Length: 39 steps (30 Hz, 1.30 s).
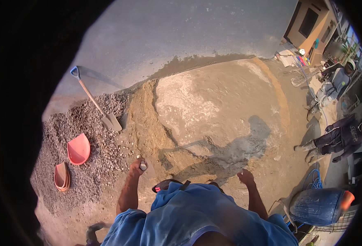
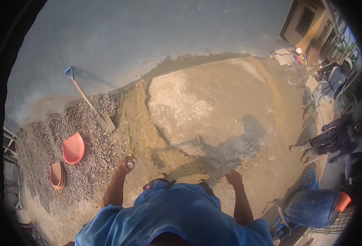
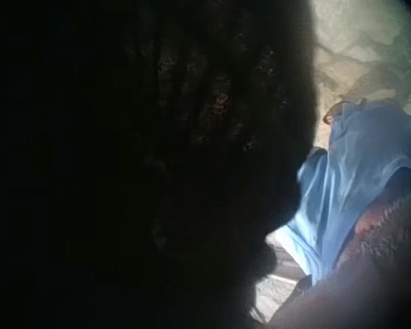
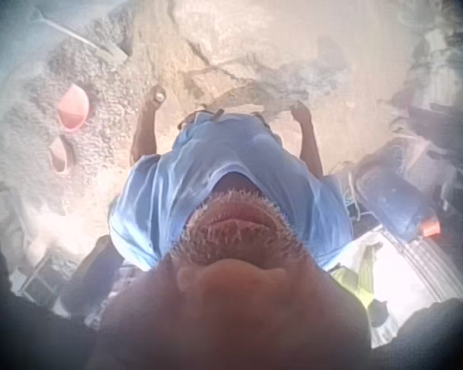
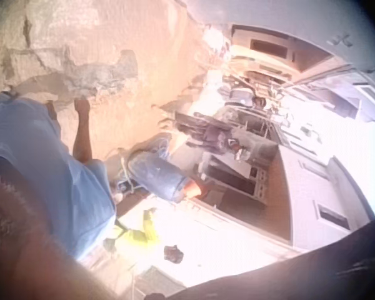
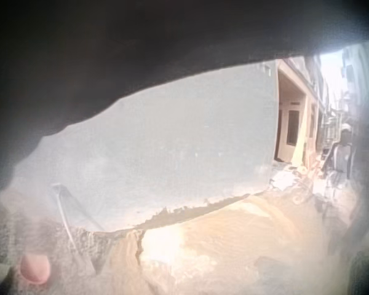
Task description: The person uses a long-handled screed to level wet concrete on a floor while other workers assist nearby. The person also scoops and pours concrete from buckets to fill low spots and continues smoothing the surface with the screed and a shovel.
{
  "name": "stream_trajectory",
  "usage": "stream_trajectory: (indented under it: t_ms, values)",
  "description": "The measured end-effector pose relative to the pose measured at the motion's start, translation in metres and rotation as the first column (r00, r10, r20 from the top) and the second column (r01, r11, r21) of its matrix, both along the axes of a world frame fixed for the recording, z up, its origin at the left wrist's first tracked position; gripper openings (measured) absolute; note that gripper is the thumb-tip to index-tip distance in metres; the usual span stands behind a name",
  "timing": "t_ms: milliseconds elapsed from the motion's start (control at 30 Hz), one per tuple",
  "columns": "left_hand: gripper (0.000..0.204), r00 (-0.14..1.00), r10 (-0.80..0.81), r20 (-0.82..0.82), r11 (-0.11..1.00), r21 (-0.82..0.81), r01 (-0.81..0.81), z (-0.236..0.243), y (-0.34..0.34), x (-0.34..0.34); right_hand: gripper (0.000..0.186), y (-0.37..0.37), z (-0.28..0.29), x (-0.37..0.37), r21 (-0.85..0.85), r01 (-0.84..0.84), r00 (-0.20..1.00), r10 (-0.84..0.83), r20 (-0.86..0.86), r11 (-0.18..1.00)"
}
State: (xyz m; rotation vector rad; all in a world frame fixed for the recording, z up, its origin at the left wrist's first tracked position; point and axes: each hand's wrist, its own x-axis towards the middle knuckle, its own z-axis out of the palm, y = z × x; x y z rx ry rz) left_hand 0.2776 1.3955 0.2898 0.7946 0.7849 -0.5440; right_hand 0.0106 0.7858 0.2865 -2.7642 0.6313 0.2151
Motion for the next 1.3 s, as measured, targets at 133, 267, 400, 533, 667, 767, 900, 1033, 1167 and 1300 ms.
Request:
stream_trajectory:
  t_ms: [133,267,400,533,667,767,900,1033,1167,1300]
  values:
    - [0.017,0.747,-0.532,0.399,0.828,0.433,0.358,-0.034,0.132,0.01,0.02,0.037,0.011,-0.073,0.385,0.798,0.594,-0.715,-0.369,0.464]
    - [0.015,0.599,-0.735,0.317,0.652,0.573,0.497,-0.056,0.175,0.046,0.023,0.138,0.008,-0.149,0.294,0.906,0.423,-0.693,-0.584,0.305]
    - [0.011,0.739,-0.662,-0.126,0.7,0.249,0.669,-0.094,0.209,0.081,0.023,0.236,0.036,-0.164,0.326,0.916,0.396,-0.66,-0.639,0.234]
    - [0.012,0.668,-0.69,-0.278,0.582,0.335,0.741,-0.137,0.228,0.092,0.021,0.267,0.053,-0.163,0.298,0.924,0.377,-0.695,-0.612,0.239]
    - [0.018,0.58,-0.659,-0.479,0.358,0.478,0.802,-0.134,0.233,0.085,0.024,0.272,0.079,-0.16,0.298,0.914,0.401,-0.721,-0.564,0.275]
    - [0.017,0.553,-0.664,-0.502,0.219,0.577,0.787,-0.135,0.242,0.08,0.026,0.266,0.096,-0.153,0.338,0.9,0.418,-0.757,-0.502,0.274]
    - [0.017,0.519,-0.71,-0.476,0.117,0.647,0.754,-0.127,0.233,0.087,0.031,0.283,0.104,-0.159,0.364,0.904,0.378,-0.813,-0.444,0.222]
    - [0.017,0.46,-0.794,-0.397,0.055,0.708,0.704,-0.108,0.197,0.1,0.031,0.297,0.096,-0.166,0.446,0.878,0.372,-0.836,-0.404,0.175]
    - [0.017,0.305,-0.915,-0.262,0.004,0.752,0.659,-0.088,0.114,0.105,0.026,0.329,0.069,-0.201,0.536,0.842,0.329,-0.845,-0.421,0.061]
    - [0.017,0.041,-0.991,-0.124,-0.073,0.785,0.615,-0.068,-0.002,0.084,0.025,0.361,0.003,-0.26,0.484,0.872,0.221,-0.825,-0.521,-0.072]
